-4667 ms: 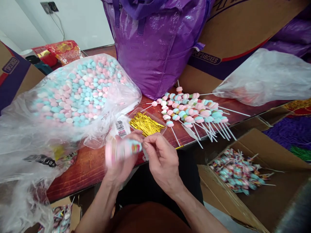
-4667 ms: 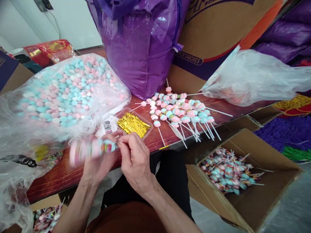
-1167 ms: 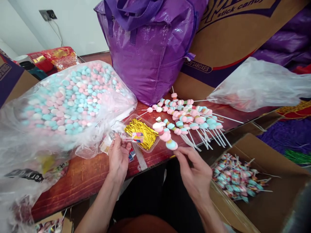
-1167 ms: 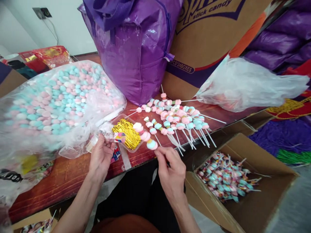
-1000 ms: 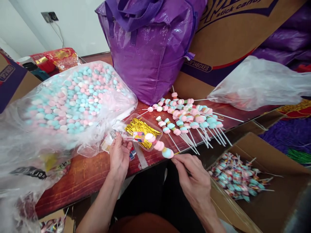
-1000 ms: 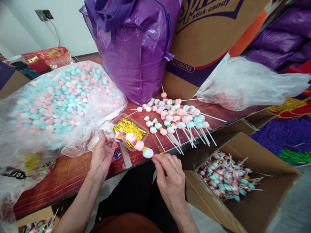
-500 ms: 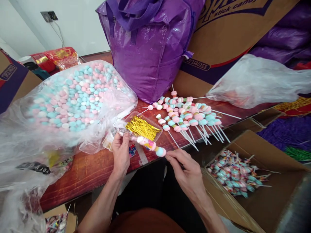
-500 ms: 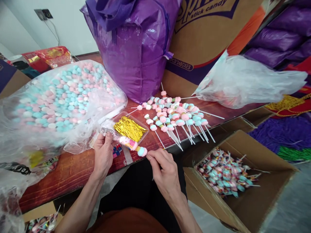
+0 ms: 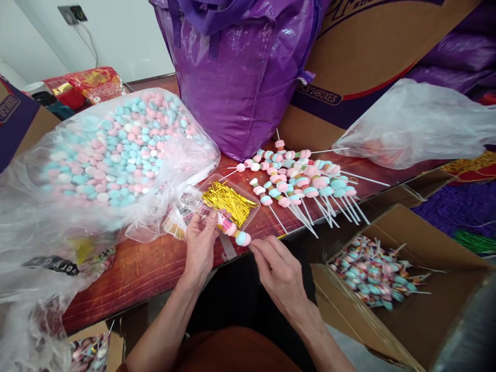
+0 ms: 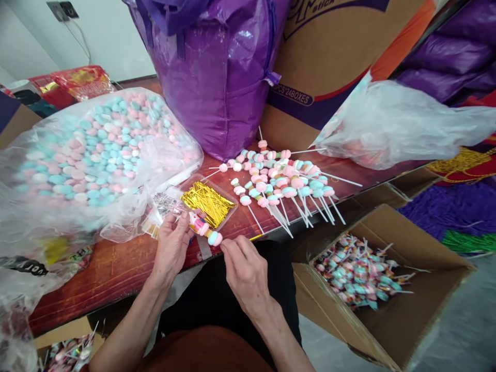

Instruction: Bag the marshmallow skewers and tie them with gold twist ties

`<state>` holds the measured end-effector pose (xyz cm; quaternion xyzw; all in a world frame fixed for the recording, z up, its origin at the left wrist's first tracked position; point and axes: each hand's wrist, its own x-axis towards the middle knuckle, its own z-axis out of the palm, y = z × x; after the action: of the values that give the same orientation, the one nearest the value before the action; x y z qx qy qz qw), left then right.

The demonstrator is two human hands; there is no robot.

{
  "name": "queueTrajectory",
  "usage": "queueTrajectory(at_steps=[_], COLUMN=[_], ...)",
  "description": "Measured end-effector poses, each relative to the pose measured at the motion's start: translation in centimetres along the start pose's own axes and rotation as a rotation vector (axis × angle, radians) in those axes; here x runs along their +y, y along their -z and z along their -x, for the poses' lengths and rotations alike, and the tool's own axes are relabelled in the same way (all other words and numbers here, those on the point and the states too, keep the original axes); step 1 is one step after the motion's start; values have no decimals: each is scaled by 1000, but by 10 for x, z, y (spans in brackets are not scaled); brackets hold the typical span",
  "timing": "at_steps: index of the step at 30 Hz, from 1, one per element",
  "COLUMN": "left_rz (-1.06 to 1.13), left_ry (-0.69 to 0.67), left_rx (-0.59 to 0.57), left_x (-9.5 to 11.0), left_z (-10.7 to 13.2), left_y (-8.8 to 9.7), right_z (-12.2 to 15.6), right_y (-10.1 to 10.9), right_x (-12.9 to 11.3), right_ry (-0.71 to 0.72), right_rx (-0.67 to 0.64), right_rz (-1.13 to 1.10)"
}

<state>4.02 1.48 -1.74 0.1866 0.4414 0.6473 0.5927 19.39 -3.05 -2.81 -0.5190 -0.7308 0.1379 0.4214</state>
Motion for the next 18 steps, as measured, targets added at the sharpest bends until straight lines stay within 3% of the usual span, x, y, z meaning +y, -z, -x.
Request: queueTrajectory(at_steps=[9, 18], left_rz=[101, 21], left_ry=[50, 103], left_rx=[-36, -123], left_x=[-7, -7], left_z=[-1, 10], left_y=[0, -1], right_z=[0, -11], right_y=[-2, -24], right_x=[-11, -19], right_ry=[-410, -413], right_rx=[-197, -47], right_rz=[-396, -351])
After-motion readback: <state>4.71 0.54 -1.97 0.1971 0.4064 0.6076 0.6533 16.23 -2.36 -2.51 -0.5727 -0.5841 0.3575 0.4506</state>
